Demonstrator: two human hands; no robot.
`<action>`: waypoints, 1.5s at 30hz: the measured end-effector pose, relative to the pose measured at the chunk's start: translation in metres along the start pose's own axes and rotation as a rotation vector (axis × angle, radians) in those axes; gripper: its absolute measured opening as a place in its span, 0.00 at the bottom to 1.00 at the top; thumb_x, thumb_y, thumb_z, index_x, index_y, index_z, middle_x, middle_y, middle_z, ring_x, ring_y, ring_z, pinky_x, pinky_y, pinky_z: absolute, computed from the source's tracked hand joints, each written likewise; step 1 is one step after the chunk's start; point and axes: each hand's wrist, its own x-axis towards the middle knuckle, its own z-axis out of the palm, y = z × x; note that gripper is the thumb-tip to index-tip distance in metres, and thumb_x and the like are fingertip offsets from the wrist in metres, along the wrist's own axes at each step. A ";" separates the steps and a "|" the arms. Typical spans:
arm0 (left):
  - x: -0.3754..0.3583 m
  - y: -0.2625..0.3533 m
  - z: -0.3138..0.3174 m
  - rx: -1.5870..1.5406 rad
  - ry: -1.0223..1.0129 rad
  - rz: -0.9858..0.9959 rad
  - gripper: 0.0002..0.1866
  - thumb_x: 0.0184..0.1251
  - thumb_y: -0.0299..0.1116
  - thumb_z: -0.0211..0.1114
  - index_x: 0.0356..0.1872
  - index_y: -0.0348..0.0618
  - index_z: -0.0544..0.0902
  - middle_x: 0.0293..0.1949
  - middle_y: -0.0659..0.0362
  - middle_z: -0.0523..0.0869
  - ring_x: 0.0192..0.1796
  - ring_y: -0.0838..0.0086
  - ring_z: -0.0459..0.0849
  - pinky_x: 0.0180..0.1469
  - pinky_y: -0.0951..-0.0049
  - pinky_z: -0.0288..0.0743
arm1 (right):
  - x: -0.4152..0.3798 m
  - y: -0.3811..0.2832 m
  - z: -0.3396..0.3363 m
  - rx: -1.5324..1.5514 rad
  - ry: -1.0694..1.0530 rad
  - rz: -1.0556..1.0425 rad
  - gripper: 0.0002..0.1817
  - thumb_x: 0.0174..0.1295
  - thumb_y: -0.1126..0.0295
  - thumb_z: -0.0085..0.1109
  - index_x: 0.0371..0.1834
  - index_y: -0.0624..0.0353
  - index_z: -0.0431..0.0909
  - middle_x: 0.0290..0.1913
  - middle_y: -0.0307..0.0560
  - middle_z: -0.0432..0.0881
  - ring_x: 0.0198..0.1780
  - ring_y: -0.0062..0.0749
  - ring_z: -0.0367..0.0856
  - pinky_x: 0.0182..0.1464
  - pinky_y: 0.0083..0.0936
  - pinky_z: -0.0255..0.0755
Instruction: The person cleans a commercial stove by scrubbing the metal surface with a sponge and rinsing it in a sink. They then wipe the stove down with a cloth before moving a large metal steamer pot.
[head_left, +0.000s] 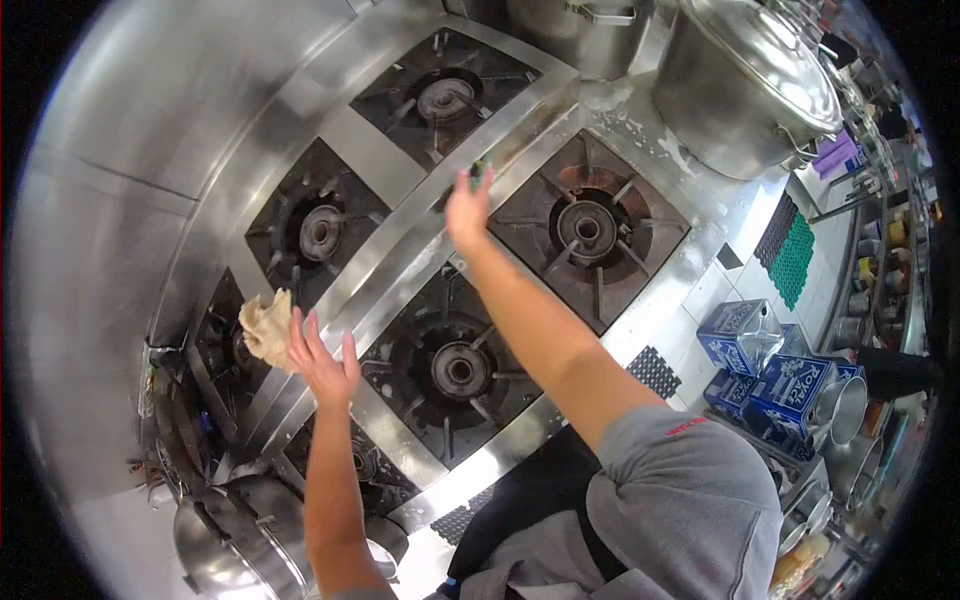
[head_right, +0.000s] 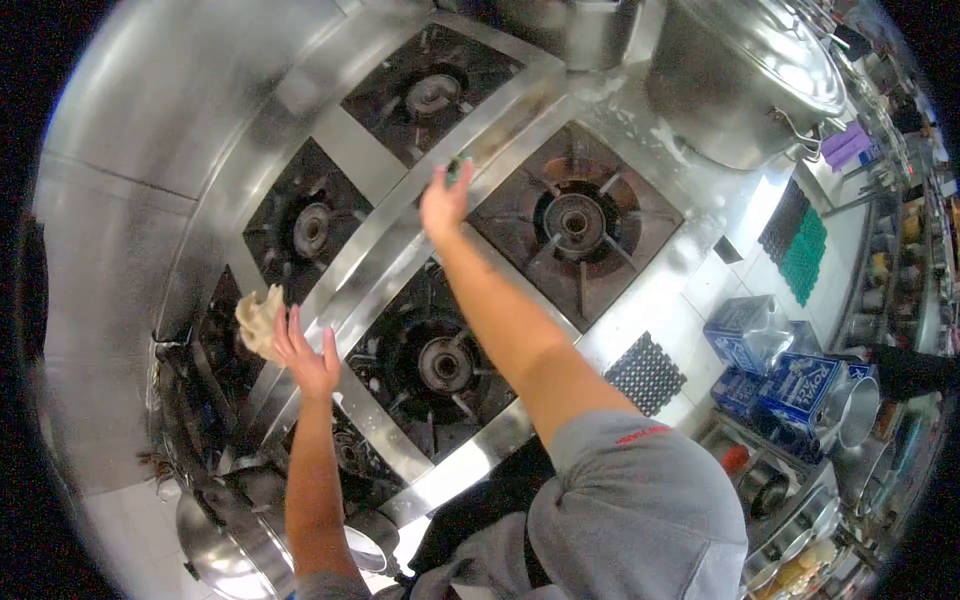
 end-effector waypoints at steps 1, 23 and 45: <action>0.008 -0.018 0.021 0.093 -0.035 0.039 0.35 0.62 0.44 0.66 0.69 0.39 0.69 0.72 0.43 0.65 0.71 0.45 0.64 0.70 0.44 0.55 | -0.007 -0.004 0.002 -0.066 0.002 -0.068 0.42 0.73 0.51 0.50 0.79 0.66 0.46 0.81 0.63 0.45 0.82 0.53 0.44 0.80 0.38 0.40; 0.031 -0.087 0.080 0.092 -0.190 0.294 0.42 0.65 0.57 0.60 0.74 0.43 0.60 0.75 0.45 0.60 0.74 0.47 0.59 0.73 0.40 0.44 | -0.046 0.052 0.060 -0.115 0.092 -0.340 0.54 0.71 0.43 0.48 0.79 0.68 0.26 0.81 0.66 0.25 0.82 0.56 0.23 0.80 0.48 0.23; 0.044 -0.077 0.086 0.115 -0.286 0.207 0.45 0.61 0.59 0.63 0.74 0.44 0.62 0.75 0.45 0.61 0.75 0.47 0.58 0.74 0.40 0.43 | 0.255 -0.054 -0.051 0.375 0.174 -0.037 0.55 0.68 0.29 0.39 0.81 0.61 0.31 0.83 0.55 0.36 0.82 0.46 0.40 0.80 0.45 0.37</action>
